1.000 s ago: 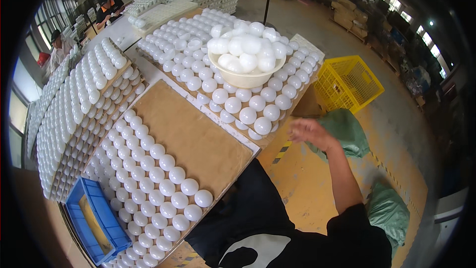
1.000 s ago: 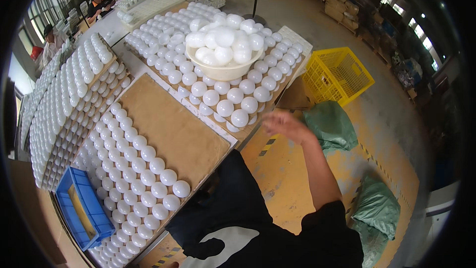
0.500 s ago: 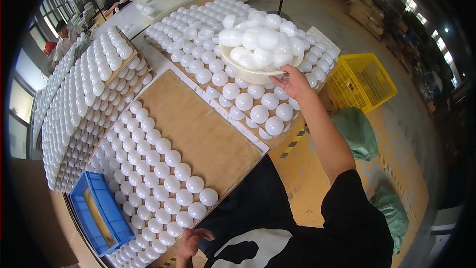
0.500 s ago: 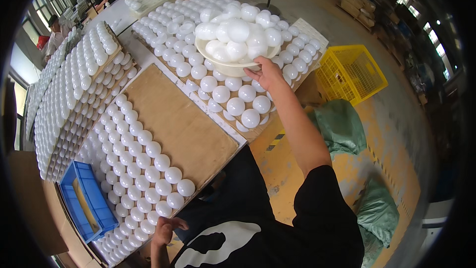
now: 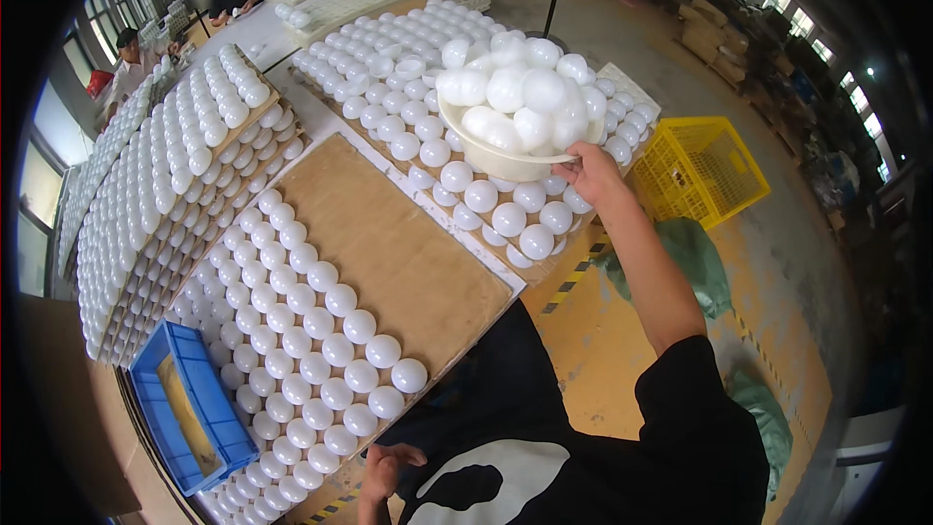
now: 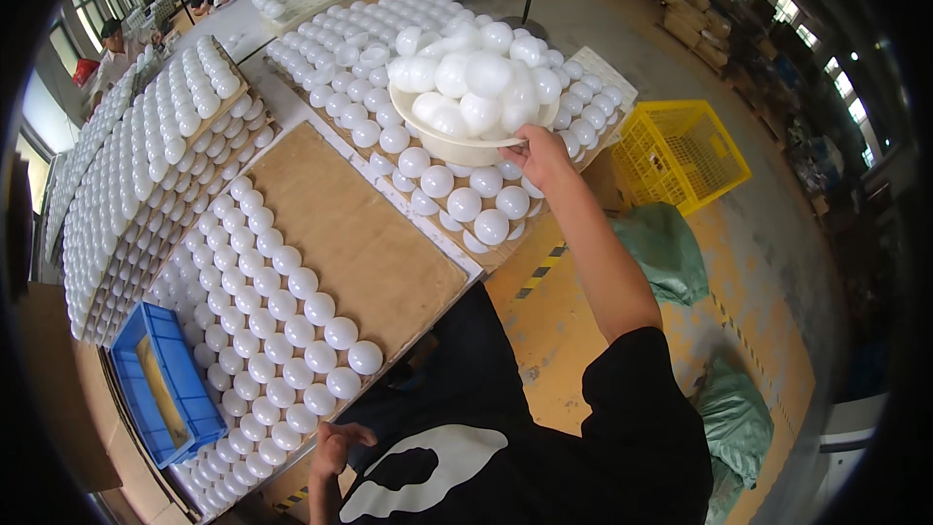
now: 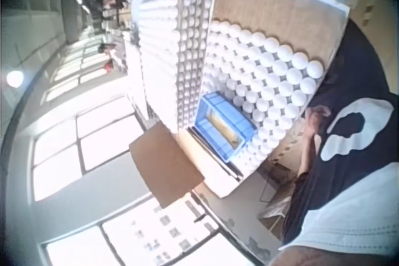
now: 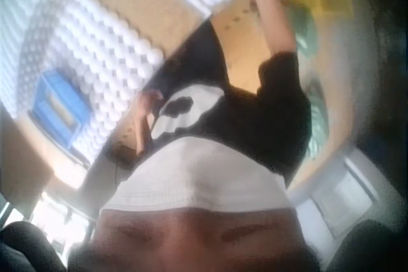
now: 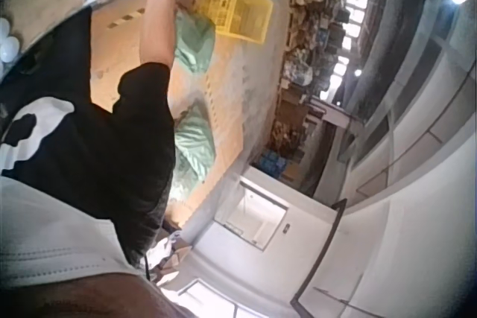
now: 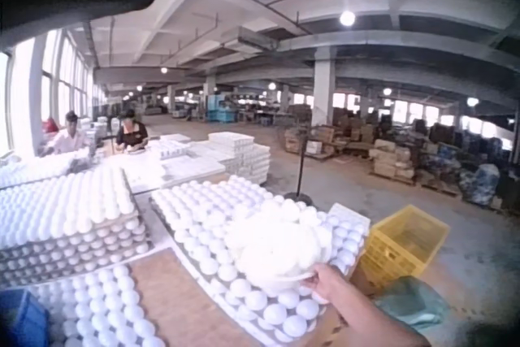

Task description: The person sits at a workstation, presses bulb covers onto a sponge inside a tray, and nests the covers together by hand.

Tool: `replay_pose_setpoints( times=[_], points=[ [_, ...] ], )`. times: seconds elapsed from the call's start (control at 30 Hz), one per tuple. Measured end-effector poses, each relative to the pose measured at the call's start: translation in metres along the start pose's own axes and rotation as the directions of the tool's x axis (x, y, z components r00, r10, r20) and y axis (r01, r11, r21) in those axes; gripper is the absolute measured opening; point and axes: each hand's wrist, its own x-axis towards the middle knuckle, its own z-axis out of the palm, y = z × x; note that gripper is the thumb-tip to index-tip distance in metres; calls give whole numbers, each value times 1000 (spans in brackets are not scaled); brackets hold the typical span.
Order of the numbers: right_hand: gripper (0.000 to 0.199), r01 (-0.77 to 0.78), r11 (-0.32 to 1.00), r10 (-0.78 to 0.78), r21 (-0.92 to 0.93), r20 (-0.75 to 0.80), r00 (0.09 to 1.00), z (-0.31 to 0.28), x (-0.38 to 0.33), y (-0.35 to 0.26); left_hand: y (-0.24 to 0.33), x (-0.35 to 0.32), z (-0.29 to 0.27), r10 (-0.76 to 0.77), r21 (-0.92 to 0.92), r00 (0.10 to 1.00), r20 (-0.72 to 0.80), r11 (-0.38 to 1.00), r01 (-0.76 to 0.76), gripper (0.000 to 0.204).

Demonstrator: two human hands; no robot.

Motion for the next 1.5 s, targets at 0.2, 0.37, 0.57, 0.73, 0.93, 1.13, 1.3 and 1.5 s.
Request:
replay_pose_setpoints(
  times=[0.2, 0.37, 0.57, 0.73, 0.93, 1.13, 1.3, 1.5],
  points=[
    [26, -70, 997, 71, -21, 29, 997, -31, -23, 15, 8, 10, 2, 8, 17, 999, 32, 1000, -9, 91],
    [21, -75, 995, 79, -71, 55, 995, -36, -32, 18, 9, 12, 3, -10, 3, 999, 44, 1000, 10, 92],
    [23, -42, 992, 59, -122, 141, 988, -46, -40, 13, 19, 27, -2, -19, 49, 998, 60, 999, 16, 92],
    [29, 43, 859, 1, -510, 86, 996, -54, -61, -19, 26, 41, -12, -43, 89, 997, 66, 995, 37, 88],
    [54, 636, 138, -503, -759, 499, 705, 6, -96, -62, 31, 53, -7, -45, 68, 991, 125, 997, 36, 83],
    [76, 634, -401, -345, -661, 751, 564, 47, -67, -52, 29, 54, 11, 46, 17, 997, 62, 999, -47, 80],
    [74, 666, -349, -332, -659, 752, 570, 49, -53, -60, 24, 39, 10, 31, 89, 998, 62, 995, -36, 86],
    [67, 689, 450, -304, -568, 628, 716, 25, -80, -75, 29, 53, 17, 57, 54, 998, 38, 997, -59, 86]
  ],
)
